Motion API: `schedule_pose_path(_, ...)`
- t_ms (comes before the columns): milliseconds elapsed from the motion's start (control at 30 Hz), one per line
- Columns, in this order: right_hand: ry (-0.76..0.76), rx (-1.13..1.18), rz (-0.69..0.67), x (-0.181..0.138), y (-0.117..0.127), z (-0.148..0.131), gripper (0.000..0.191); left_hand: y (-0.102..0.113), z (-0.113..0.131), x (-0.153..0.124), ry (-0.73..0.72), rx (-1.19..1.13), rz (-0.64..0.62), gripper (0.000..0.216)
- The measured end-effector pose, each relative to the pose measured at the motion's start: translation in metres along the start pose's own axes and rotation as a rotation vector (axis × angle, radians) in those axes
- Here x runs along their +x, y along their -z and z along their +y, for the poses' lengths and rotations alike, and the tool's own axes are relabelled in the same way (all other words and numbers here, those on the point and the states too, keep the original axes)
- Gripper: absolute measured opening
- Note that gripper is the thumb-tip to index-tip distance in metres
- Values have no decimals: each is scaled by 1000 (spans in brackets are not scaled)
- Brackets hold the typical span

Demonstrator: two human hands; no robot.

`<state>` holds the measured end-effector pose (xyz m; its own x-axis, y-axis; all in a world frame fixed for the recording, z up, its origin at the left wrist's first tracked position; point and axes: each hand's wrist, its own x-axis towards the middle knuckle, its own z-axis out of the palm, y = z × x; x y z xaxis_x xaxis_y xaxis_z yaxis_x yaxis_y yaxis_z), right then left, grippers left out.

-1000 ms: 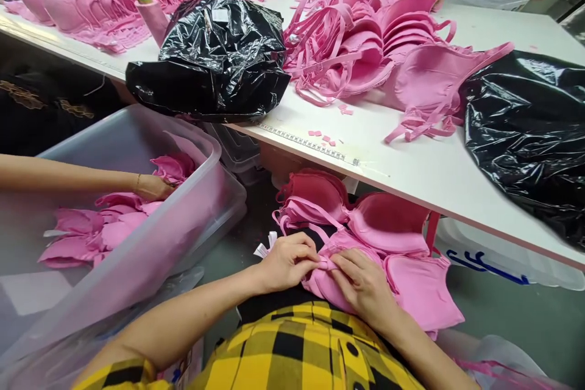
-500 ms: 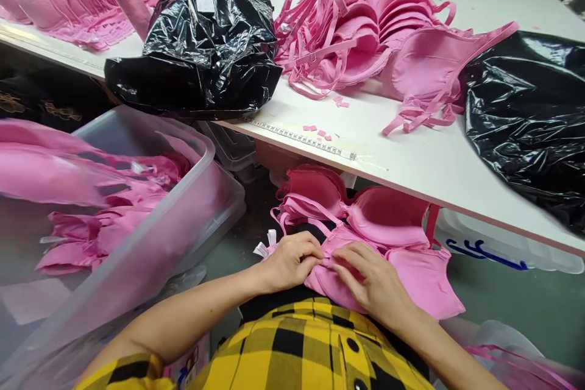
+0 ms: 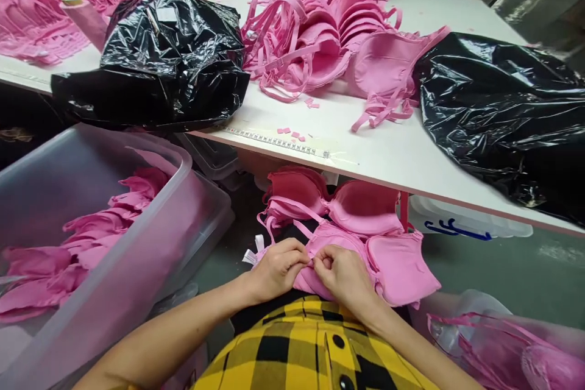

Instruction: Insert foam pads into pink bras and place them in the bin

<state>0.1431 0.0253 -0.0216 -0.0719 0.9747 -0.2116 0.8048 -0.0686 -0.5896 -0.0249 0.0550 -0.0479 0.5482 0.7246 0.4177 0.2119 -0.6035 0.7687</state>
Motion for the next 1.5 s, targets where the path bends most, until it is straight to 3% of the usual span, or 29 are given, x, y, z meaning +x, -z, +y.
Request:
schedule_pose_path(200,257,200,145,-4,13,-16,23,22,24,20,109,-154,48,6)
schedule_pose_path(333,302,249,36,1,25,-21,21,23,28,23,282,-242,89,7)
schedule_pose_path(433,338,216,-65,9,43,-13,22,16,23,17,361,-326,71,8)
schedule_pose_path(533,352,71,59,18,64,3,13,15,18,14,383,-379,36,9)
schedule_pose_path(600,359,33,37,24,70,12,23,20,15,18,362,-370,-5,9)
schedule_pose_path(700,372,113,-119,32,62,14,20,27,13,28,270,-289,-112,10)
schedule_pose_path(800,370,166,-89,38,47,1,28,27,18,37,17,-158,-193,13)
schedule_pose_path(867,371,188,-52,41,43,-6,26,21,21,38,-168,-89,-174,16)
schedule_pose_path(933,361,200,-33,43,45,-7,28,12,20,34,-252,-42,-93,15)
schedule_pose_path(1067,347,217,13,36,54,11,25,-3,5,22,-97,-30,41,9)
schedule_pose_path(1200,428,107,273,9,46,28,21,-13,-8,18,46,-138,0,10)
schedule_pose_path(1300,369,2,221,-13,29,31,22,-16,-10,19,168,-171,-49,6)
schedule_pose_path(1367,283,-71,169,-20,16,29,23,-16,-10,20,249,-207,-81,16)
schedule_pose_path(1500,128,-98,170,-15,1,18,26,-16,-11,20,247,-236,-98,25)
